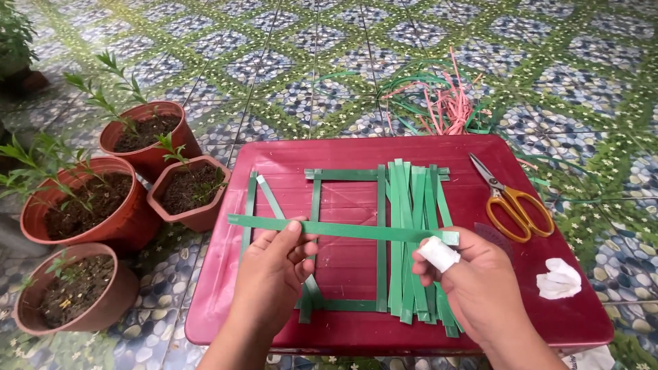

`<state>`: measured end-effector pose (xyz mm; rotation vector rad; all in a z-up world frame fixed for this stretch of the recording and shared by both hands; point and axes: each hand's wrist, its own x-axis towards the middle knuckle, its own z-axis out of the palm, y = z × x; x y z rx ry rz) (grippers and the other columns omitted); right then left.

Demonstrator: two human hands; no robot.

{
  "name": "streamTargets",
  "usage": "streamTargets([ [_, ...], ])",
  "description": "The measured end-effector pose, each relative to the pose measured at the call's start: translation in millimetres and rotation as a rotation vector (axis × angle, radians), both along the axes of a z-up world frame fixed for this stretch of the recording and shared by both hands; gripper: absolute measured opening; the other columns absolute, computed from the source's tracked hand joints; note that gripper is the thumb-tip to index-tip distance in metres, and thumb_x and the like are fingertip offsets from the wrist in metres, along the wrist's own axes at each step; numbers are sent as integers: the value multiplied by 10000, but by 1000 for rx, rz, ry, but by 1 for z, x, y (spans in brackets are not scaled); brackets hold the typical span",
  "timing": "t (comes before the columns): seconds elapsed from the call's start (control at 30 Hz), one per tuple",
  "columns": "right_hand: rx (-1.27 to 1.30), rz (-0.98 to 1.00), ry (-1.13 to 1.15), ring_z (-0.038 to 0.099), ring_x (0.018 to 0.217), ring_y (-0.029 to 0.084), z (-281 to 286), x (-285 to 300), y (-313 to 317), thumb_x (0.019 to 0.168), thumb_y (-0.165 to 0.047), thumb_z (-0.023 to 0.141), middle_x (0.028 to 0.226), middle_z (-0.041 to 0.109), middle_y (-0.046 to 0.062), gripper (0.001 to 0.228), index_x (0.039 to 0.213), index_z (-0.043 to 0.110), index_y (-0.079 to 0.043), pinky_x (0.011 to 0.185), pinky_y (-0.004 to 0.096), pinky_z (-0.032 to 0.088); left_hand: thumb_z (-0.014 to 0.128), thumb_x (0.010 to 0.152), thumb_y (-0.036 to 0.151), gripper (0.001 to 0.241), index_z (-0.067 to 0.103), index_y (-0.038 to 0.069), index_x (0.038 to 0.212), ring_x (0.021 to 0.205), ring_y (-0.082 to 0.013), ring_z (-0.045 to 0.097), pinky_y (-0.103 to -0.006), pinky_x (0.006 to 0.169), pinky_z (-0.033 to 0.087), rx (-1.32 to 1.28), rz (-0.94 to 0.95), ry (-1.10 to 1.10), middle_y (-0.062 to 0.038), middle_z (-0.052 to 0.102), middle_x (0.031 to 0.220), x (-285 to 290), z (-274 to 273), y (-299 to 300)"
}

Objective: Cleaning and organizing green plastic strips by wiping them with a cotton ball and arranging them on a work surface.

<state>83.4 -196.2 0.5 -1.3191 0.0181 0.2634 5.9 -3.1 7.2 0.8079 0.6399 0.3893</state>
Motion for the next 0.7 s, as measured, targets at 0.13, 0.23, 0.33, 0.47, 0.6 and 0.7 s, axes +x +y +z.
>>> streamTargets([
  [0.13, 56, -25, 109, 500, 574, 301, -1, 1, 1, 730, 174, 542, 680, 548, 246, 279, 984, 578, 63, 471, 355, 335, 617, 762, 55, 226, 566, -72, 942, 591, -204, 549, -242, 448, 417, 1, 29, -37, -199, 586, 704, -2, 7, -13],
  [0.23, 323, 71, 77, 478, 554, 258, -22, 4, -4, 714, 34, 589, 650, 532, 168, 176, 889, 576, 31, 458, 335, 341, 612, 742, 173, 266, 655, -71, 839, 642, -237, 624, -315, 606, 504, 200, -204, 160, -196, 696, 802, -7, 17, -26],
  [0.33, 310, 79, 80, 466, 589, 249, -15, 4, -5, 778, -17, 567, 686, 496, 156, 146, 922, 567, 5, 473, 328, 347, 680, 725, 141, 167, 708, 7, 819, 537, -157, 561, -269, 537, 492, 381, -279, 204, -103, 668, 663, -7, 8, -24],
  [0.47, 252, -78, 50, 471, 710, 222, -5, 9, -8, 851, 22, 464, 785, 500, 167, 151, 985, 533, 9, 559, 314, 362, 651, 717, 459, 414, 539, 72, 814, 875, -340, 485, -459, 731, 401, 1618, -245, 693, -153, 544, 857, -8, -27, 11],
  [0.6, 168, -136, 69, 437, 671, 178, -1, 15, -10, 878, -94, 512, 770, 494, 93, 150, 1020, 540, -55, 542, 283, 349, 659, 657, 414, 461, 524, 161, 1019, 898, -346, 470, -441, 807, 386, 1571, -218, 845, -118, 512, 975, -4, -42, 32],
  [0.7, 169, -131, 82, 444, 680, 176, -1, 15, -11, 887, -86, 498, 779, 496, 91, 156, 1035, 538, -56, 553, 282, 352, 570, 691, 275, 469, 501, 185, 1146, 980, -372, 467, -483, 834, 406, 1537, -284, 871, -158, 498, 1051, -3, -33, 35],
])
